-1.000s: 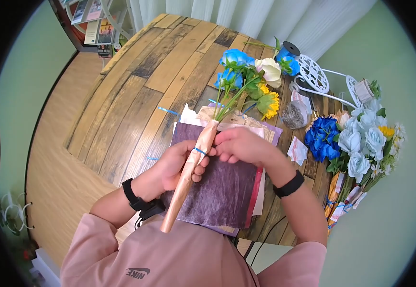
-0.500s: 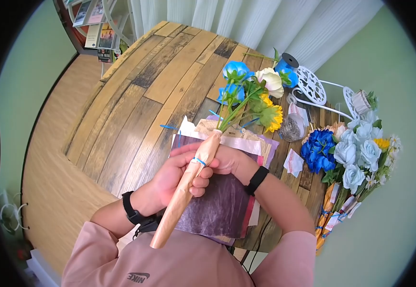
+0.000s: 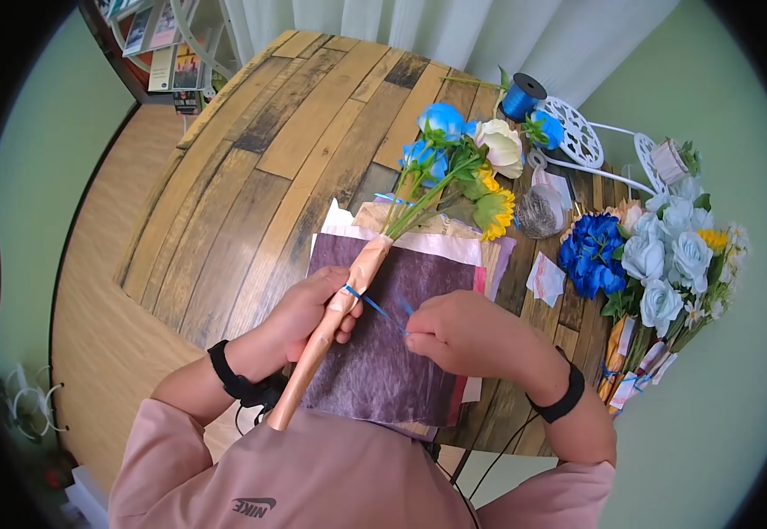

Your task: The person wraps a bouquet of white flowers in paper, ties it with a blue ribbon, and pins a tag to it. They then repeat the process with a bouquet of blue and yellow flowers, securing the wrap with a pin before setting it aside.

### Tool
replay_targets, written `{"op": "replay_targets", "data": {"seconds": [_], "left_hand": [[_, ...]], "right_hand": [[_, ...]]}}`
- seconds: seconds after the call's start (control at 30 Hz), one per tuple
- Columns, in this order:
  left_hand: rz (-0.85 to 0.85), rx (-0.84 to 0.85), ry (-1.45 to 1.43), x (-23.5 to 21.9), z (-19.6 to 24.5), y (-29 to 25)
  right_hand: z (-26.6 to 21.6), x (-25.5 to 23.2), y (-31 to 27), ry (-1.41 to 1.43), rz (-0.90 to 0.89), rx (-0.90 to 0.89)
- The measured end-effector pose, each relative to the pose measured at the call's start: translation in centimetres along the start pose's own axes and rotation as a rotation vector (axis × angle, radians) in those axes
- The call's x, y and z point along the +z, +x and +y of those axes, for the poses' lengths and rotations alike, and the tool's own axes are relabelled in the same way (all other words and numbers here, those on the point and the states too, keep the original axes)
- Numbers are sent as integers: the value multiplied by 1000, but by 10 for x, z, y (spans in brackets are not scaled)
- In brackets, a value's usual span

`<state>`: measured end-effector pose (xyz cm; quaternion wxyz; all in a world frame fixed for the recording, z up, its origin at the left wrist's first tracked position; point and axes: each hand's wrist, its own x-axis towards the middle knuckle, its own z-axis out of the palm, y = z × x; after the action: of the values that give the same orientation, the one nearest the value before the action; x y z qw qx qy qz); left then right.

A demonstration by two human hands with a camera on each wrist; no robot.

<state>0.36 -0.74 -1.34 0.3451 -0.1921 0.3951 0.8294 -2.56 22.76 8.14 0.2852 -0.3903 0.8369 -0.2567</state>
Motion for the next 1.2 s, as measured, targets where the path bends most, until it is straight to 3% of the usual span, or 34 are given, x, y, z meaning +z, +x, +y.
{"op": "replay_targets", "data": {"seconds": [0.07, 0.13, 0.23, 0.3, 0.37, 0.4, 0.57, 0.67, 0.7, 0.73, 0.77, 0.8, 0.83, 0.87, 0.93, 0.97, 1.03, 1.07, 1.13, 1.2], "left_hand": [[72, 63, 130, 5, -3, 1], [88, 155, 250, 7, -9, 2], [45, 247, 380, 7, -15, 4], [75, 322, 412, -1, -21, 10], [165, 686, 929, -9, -20, 12], [166, 689, 931, -9, -18, 8], [139, 626, 1131, 11, 5, -21], [94, 681, 960, -12, -3, 4], [97, 684, 956, -17, -5, 9], [48, 473, 659, -21, -5, 13], [2, 261, 360, -14, 2, 8], [6, 56, 80, -6, 8, -1], [8, 55, 71, -10, 8, 0], [-54, 11, -17, -14, 7, 2], [-146, -47, -143, -18, 8, 3], [-147, -46, -147, -19, 7, 3], [-268, -118, -243, -19, 5, 5], [-271, -121, -238, -16, 5, 5], [-277, -161, -328, -7, 5, 1], [-302, -158, -325, -15, -6, 13]], "right_hand": [[-13, -1, -1, -32, 32, -46], [-21, -2, 6, -123, 249, -210], [-27, -4, 32, -184, 404, -319], [-21, -3, 52, -209, 450, -314], [-12, -1, 73, -233, 493, -311], [-6, 0, 83, -241, 490, -317], [0, 8, 111, -199, 459, -313], [-8, 12, 111, -58, 406, -284], [-15, 11, 106, -54, 550, -251], [-19, 12, 100, -47, 694, -216], [-19, 13, 93, -46, 687, -217], [-16, 14, 82, 61, 776, -108], [-12, 15, 71, 168, 862, 5], [-2, 16, 58, 167, 853, 4], [24, 23, 42, 296, 377, 319], [29, 32, 41, 293, 374, 319], [39, 48, 41, 792, 122, 373], [49, 56, 47, 793, 128, 374], [62, 71, 62, 1040, -27, 294], [61, 77, 72, 1139, -1, 221]]}}
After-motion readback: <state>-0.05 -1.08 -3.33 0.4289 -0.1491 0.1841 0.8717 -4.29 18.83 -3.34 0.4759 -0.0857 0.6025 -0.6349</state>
